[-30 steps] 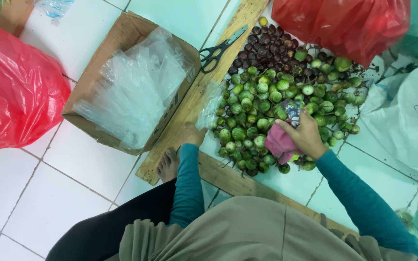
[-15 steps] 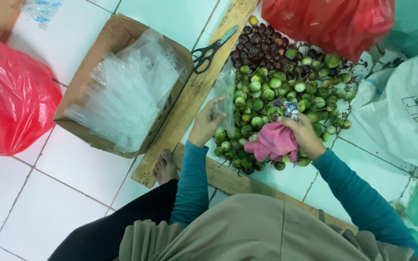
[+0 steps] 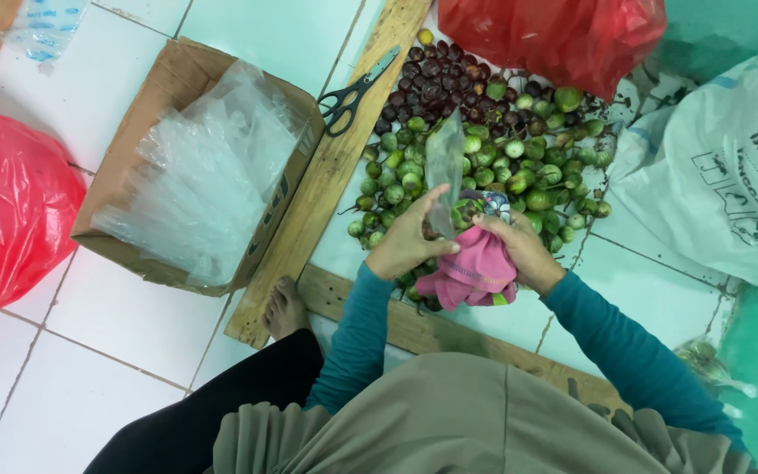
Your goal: Bagging small green fruits from a pile into a plastic bag
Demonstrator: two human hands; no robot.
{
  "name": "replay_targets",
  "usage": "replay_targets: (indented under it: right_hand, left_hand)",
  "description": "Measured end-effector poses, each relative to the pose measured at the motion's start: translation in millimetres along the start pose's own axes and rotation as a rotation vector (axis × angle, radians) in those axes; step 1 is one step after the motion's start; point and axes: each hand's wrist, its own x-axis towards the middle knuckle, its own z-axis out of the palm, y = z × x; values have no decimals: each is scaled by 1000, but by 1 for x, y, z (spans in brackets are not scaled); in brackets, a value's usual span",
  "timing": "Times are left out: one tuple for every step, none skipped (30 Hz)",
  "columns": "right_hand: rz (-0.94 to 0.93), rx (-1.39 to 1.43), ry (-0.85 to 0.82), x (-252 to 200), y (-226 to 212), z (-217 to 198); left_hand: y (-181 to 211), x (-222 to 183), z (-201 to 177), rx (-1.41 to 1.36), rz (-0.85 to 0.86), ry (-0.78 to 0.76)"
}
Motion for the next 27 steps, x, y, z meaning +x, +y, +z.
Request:
replay_targets:
  right_hand:
    - [-2, 3, 4, 3, 3, 1]
    - [-8, 25, -3, 6, 7, 1]
    - [-13, 46, -11, 9, 10, 1]
    - [-14, 49, -8, 12, 17, -7]
    - [-8, 73, 3, 17, 24, -14]
    - [-2, 97, 14, 21, 31, -22]
    - [-1, 98, 17, 19, 30, -25]
    - [-8, 104, 19, 17, 29, -28]
    - [-19, 111, 21, 16, 27, -31]
    - [-21, 112, 23, 19, 34, -39]
    - [-29, 130, 20, 22, 40, -47]
    - [-37, 148, 16, 25, 46, -55]
    - [-39, 150, 20, 26, 53, -62]
    - [-44, 164, 22, 27, 59, -69]
    - [-49, 178, 21, 29, 65, -76]
    - [-52, 179, 23, 25, 57, -76]
    - [-64, 179, 36, 21, 49, -76]
    - [-77, 178, 50, 16, 41, -75]
    - [-79, 179, 49, 19, 43, -82]
    - [-83, 205, 54, 21, 45, -89]
    - [-88, 231, 59, 24, 47, -96]
    - [-90, 231, 58, 2, 23, -78]
    - [-134, 238, 14, -21, 0, -61]
    - [-178, 244, -30, -43, -24, -43]
    - [-177, 243, -32, -54, -23, -45]
    - [-246, 208, -63, -65, -22, -47]
    - [-316, 170, -92, -76, -22, -49]
  left_hand:
    - [1, 1, 3, 2, 1, -5]
    - [2, 2, 6, 19, 16, 18]
    - [3, 2, 10, 35, 30, 42]
    - [3, 0, 12, 36, 30, 38]
    - [4, -1, 13, -9, 45, 9]
    - [4, -3, 15, -55, 61, -20]
    - [15, -6, 16, -55, 60, -23]
    - [26, -8, 18, -45, 61, -18]
    - [37, -10, 19, -34, 65, -13]
    - [36, -11, 21, -33, 67, -16]
    - [35, -11, 23, -37, 85, 6]
    - [34, -11, 26, -42, 103, 28]
    - [30, -8, 28, -41, 104, 24]
    - [25, -6, 30, -41, 129, 38]
    - [20, -3, 32, -41, 155, 53]
    - [19, -2, 35, -39, 158, 51]
    - [17, -2, 37, -18, 183, 112]
    - [16, -2, 39, 3, 208, 174]
    - [14, -2, 41, 4, 210, 174]
    - [12, -3, 42, 26, 235, 194]
    - [9, -3, 43, 47, 260, 214]
    - [9, -3, 46, 48, 262, 213]
    - [9, -3, 49, 50, 272, 264]
    - [9, -3, 52, 52, 282, 316]
    - [11, -4, 54, 52, 281, 318]
    - [13, -6, 55, 68, 313, 342]
    - [15, -7, 57, 82, 345, 365]
